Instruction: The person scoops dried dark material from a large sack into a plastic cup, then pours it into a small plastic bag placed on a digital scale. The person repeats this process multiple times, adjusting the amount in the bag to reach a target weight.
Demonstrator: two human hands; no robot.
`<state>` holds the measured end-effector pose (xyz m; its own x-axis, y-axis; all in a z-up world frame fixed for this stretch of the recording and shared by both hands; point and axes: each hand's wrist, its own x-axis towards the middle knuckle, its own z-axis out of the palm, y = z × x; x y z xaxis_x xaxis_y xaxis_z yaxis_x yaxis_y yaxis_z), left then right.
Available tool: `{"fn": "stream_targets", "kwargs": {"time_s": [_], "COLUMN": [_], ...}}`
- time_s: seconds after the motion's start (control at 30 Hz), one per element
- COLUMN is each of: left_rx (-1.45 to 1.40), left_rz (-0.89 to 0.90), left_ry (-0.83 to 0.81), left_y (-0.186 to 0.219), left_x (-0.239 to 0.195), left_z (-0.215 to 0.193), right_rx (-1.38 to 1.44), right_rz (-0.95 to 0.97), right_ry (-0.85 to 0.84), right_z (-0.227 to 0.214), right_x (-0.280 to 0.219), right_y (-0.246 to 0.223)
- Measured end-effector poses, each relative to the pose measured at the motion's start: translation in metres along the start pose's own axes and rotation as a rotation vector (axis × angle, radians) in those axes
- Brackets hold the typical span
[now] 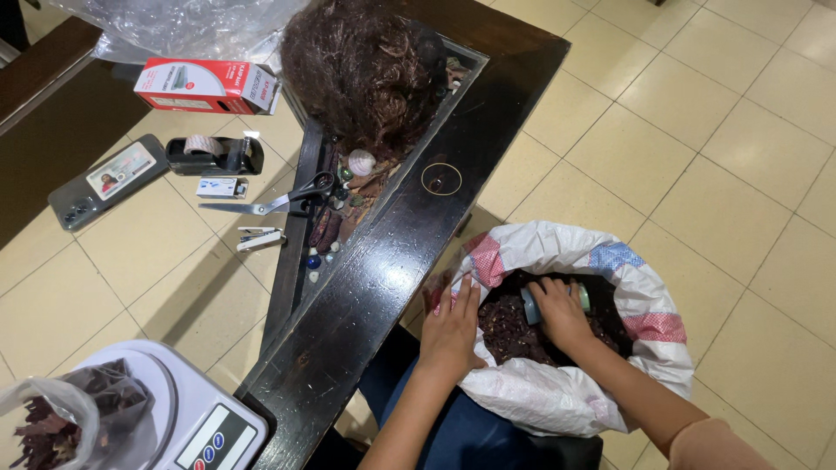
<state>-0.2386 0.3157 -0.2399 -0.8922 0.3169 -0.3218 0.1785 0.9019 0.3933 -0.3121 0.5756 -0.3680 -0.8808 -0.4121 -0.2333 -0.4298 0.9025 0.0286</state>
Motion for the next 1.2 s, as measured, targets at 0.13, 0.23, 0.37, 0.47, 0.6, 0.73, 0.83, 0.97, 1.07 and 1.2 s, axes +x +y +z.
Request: {"fn": "stream_targets", "kwargs": {"time_s": [0.13, 0.23, 0.37, 0.47, 0.6, 0.73, 0.83, 0.97, 1.07, 1.2], "left_rx": [-0.005, -0.014, -0.03, -0.035, -0.017, -0.008, -0.019, -0.02, -0.038, -0.044], "left_rz": [0.01, 0.015, 0.007, 0.01, 0.0, 0.003, 0.005, 0.001, -0.001, 0.0], "left_ry": [0.015, 0.028, 0.012, 0.001, 0.013, -0.001, 0.009, 0.0, -0.013, -0.002], "left_y": [-0.002, -0.003, -0.003, -0.003, -0.001, -0.002, 0.0, 0.0, -0.002, -0.004], "left_x": [0.001, 0.002, 0.0, 0.0, 0.0, -0.002, -0.003, 0.0, -0.002, -0.001], "left_z": [0.005, 0.006, 0.002, 0.002, 0.003, 0.002, -0.001, -0.002, 0.001, 0.004], "right_rx": [0.024, 0.127, 0.213, 0.053, 0.214, 0.428, 0.412, 0.2, 0.26, 0.38], "right_rz": [-0.124, -0.249, -0.168, -0.097, -0.191, -0.222, -0.215, -0.139, -0.2, -0.246], "right_ry": [-0.039, -0.163, -0.203, -0.127, -0.146, -0.178, -0.166, -0.096, -0.129, -0.154], "right_z": [-0.02, -0.026, -0.025, -0.008, -0.015, -0.023, -0.033, -0.016, -0.009, -0.013], "right_x": [-0.005, -0.005, 0.001, 0.005, -0.002, -0.01, -0.013, -0.007, -0.003, -0.004], "right_y": [-0.011, -0.01, -0.007, -0.01, -0.008, -0.006, -0.005, -0.015, -0.018, -0.015]}}
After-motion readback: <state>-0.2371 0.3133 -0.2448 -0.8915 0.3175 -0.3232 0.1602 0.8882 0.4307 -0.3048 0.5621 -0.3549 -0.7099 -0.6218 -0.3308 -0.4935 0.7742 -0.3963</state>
